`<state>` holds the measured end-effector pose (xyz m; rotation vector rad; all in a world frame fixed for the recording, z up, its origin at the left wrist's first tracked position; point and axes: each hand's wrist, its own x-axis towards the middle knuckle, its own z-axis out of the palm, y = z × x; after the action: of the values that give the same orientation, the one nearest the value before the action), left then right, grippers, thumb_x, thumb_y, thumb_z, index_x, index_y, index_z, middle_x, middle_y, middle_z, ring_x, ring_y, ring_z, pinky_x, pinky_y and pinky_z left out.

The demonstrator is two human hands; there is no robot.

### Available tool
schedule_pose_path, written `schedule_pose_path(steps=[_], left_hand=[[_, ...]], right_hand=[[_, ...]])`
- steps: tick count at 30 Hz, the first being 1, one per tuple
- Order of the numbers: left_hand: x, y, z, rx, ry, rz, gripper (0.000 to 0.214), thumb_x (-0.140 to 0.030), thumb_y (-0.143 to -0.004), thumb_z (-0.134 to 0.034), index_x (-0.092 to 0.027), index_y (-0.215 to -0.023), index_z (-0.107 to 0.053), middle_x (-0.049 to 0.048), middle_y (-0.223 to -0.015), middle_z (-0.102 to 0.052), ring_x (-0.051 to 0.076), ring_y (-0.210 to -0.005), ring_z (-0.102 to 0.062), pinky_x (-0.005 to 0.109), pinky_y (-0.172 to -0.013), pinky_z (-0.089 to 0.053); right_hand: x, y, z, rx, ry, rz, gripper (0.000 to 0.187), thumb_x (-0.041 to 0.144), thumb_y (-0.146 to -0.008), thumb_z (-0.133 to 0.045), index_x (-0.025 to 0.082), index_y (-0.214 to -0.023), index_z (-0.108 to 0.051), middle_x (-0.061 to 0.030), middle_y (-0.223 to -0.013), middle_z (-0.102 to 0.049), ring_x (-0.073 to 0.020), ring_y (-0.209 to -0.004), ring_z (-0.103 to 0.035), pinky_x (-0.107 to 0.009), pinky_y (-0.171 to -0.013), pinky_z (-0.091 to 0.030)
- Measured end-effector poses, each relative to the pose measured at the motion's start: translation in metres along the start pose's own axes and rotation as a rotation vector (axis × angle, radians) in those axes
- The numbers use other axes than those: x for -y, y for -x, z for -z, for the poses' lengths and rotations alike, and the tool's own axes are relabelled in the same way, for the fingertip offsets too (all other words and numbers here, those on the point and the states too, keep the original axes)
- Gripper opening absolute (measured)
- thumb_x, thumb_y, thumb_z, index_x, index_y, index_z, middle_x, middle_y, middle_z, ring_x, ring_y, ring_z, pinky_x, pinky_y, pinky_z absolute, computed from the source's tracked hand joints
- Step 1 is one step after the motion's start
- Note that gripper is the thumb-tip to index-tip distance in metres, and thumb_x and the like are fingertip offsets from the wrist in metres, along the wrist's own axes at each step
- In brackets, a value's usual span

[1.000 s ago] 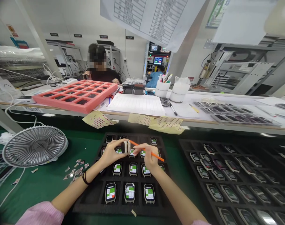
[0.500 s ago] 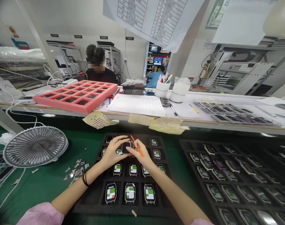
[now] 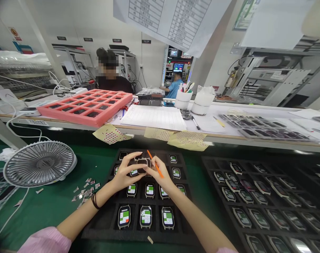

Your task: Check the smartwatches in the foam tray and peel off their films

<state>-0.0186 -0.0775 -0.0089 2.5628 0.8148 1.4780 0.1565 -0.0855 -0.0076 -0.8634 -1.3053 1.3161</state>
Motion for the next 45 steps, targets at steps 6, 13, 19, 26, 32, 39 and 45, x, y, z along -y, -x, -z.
schedule_pose_path(steps=[6, 13, 19, 26, 32, 39, 45], left_hand=[[0.001, 0.000, -0.002, 0.007, 0.117, 0.154, 0.043, -0.026, -0.082, -0.067, -0.023, -0.122, -0.053, 0.0114, -0.119, -0.063, 0.025, -0.110, -0.060, 0.042, -0.093, -0.047], [0.008, 0.004, -0.007, -0.091, 0.366, 0.410, 0.060, -0.027, -0.079, -0.069, -0.022, -0.131, -0.040, 0.0126, -0.122, -0.059, 0.022, -0.107, -0.061, 0.038, -0.089, -0.052], [0.010, 0.004, -0.007, -0.091, 0.337, 0.398, 0.054, -0.024, -0.080, -0.067, -0.022, -0.128, -0.043, 0.0118, -0.122, -0.058, 0.023, -0.108, -0.059, 0.036, -0.088, -0.052], [0.038, -0.019, -0.021, 0.160, 0.196, 0.378, 0.047, -0.010, -0.072, -0.063, -0.019, -0.117, -0.052, 0.0079, -0.111, -0.058, 0.019, -0.096, -0.061, 0.029, -0.074, -0.054], [0.064, -0.041, -0.051, 0.487, -0.065, 0.278, 0.044, -0.011, -0.071, -0.067, -0.017, -0.113, -0.056, 0.0092, -0.112, -0.062, 0.023, -0.104, -0.059, 0.036, -0.089, -0.049], [0.057, -0.039, -0.028, 0.570, -0.267, 0.321, 0.042, -0.041, -0.083, -0.061, -0.019, -0.118, -0.056, 0.0105, -0.123, -0.060, 0.029, -0.115, -0.052, 0.044, -0.094, -0.041], [0.047, -0.030, 0.026, 0.631, -0.523, 0.551, 0.027, -0.033, -0.092, -0.045, -0.014, -0.101, -0.062, 0.0121, -0.103, -0.067, 0.026, -0.097, -0.062, 0.036, -0.083, -0.044]], right_hand=[[0.005, 0.000, 0.000, -0.006, -0.071, -0.047, 0.043, 0.039, -0.072, -0.073, 0.023, -0.068, -0.033, 0.0080, -0.064, -0.030, -0.0089, -0.054, -0.030, -0.026, -0.057, -0.048], [0.010, -0.001, 0.005, 0.017, -0.106, -0.013, 0.041, 0.041, -0.076, -0.069, 0.024, -0.067, -0.033, 0.0066, -0.067, -0.030, -0.0104, -0.055, -0.036, -0.036, -0.066, -0.057], [0.006, -0.003, 0.009, 0.002, -0.026, 0.026, 0.041, 0.044, -0.076, -0.068, 0.024, -0.067, -0.033, 0.0063, -0.066, -0.031, -0.0112, -0.055, -0.037, -0.033, -0.060, -0.056], [-0.024, -0.042, 0.053, -0.280, 0.523, 0.131, 0.040, 0.056, -0.075, -0.056, 0.025, -0.065, -0.033, 0.0071, -0.059, -0.034, -0.0122, -0.051, -0.039, -0.027, -0.050, -0.043], [-0.037, -0.070, 0.061, -0.334, 0.709, 0.149, 0.033, 0.043, -0.076, -0.052, 0.025, -0.057, -0.031, 0.0069, -0.052, -0.034, -0.0131, -0.051, -0.037, -0.027, -0.055, -0.034], [-0.034, -0.075, 0.082, -0.248, 0.883, 0.078, 0.022, 0.020, -0.063, -0.055, 0.025, -0.056, -0.035, 0.0061, -0.051, -0.044, -0.0143, -0.050, -0.043, -0.027, -0.055, -0.033], [-0.033, -0.064, 0.099, -0.124, 0.915, 0.061, 0.021, 0.016, -0.067, -0.050, 0.025, -0.063, -0.031, 0.0012, -0.070, -0.065, -0.0177, -0.070, -0.064, -0.027, -0.065, -0.043]])
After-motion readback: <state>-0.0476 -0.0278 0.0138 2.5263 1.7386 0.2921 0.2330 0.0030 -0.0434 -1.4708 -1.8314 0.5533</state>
